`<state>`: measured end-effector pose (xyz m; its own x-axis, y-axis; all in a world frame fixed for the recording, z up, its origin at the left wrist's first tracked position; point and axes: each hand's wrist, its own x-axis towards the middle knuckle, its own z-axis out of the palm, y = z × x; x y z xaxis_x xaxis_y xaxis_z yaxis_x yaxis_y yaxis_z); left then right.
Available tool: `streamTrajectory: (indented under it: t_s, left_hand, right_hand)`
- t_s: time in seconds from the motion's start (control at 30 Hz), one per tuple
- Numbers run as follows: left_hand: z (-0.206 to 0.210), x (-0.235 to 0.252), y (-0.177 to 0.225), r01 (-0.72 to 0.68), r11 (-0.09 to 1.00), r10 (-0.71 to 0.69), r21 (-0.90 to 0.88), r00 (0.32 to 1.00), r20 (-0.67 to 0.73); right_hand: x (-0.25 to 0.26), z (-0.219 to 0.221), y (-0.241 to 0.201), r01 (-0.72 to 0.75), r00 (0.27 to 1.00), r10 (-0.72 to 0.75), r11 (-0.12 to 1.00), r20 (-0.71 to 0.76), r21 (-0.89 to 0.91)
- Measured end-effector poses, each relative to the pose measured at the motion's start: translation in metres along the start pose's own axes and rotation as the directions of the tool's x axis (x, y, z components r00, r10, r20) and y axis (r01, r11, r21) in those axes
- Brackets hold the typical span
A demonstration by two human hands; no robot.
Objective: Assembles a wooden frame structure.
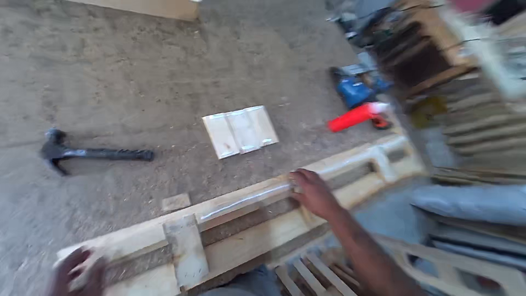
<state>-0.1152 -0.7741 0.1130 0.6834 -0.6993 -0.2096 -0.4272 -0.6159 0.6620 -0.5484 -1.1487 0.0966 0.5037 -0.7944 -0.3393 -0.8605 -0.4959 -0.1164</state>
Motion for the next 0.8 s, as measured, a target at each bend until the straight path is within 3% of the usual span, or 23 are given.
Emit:
streamTrajectory:
  t_s: [0.13, 0.27, 0.33, 0.43, 0.53, 0.6, 0.67, 0.8]
  left_hand:
    - [0.082, 0.002, 0.061, -0.108, 0.986, 0.092, 0.124, 0.987, 0.130]
    - [0.137, 0.012, 0.091, -0.193, 0.957, 0.144, 0.219, 0.965, 0.220]
    - [0.147, 0.013, 0.096, -0.194, 0.948, 0.138, 0.253, 0.965, 0.223]
    - [0.155, 0.011, 0.096, -0.203, 0.938, 0.147, 0.283, 0.968, 0.205]
    - [0.160, 0.013, 0.096, -0.217, 0.930, 0.173, 0.296, 0.971, 0.167]
    - [0.159, 0.015, 0.099, -0.270, 0.918, 0.222, 0.292, 0.957, 0.188]
    - [0.160, 0.019, 0.102, -0.350, 0.895, 0.303, 0.276, 0.932, 0.200]
    - [0.168, 0.017, 0.093, -0.447, 0.847, 0.428, 0.287, 0.894, 0.132]
  right_hand:
    - [0.036, 0.020, 0.059, 0.355, 0.935, -0.355, 0.932, -0.014, 0.067]
    - [0.031, -0.004, 0.078, 0.410, 0.909, -0.417, 0.884, -0.016, 0.226]
    - [0.022, -0.018, 0.085, 0.281, 0.940, -0.337, 0.851, 0.051, 0.443]
    - [0.014, -0.019, 0.078, -0.092, 0.956, -0.167, 0.613, 0.242, 0.785]
    - [0.016, -0.003, 0.058, -0.403, 0.909, 0.029, 0.325, 0.417, 0.856]
    - [0.016, 0.002, 0.043, -0.507, 0.862, 0.126, 0.236, 0.491, 0.829]
    - [0.016, 0.000, 0.032, -0.532, 0.847, 0.198, 0.315, 0.494, 0.786]
    - [0.018, -0.010, 0.013, -0.452, 0.886, 0.322, 0.763, 0.335, 0.462]
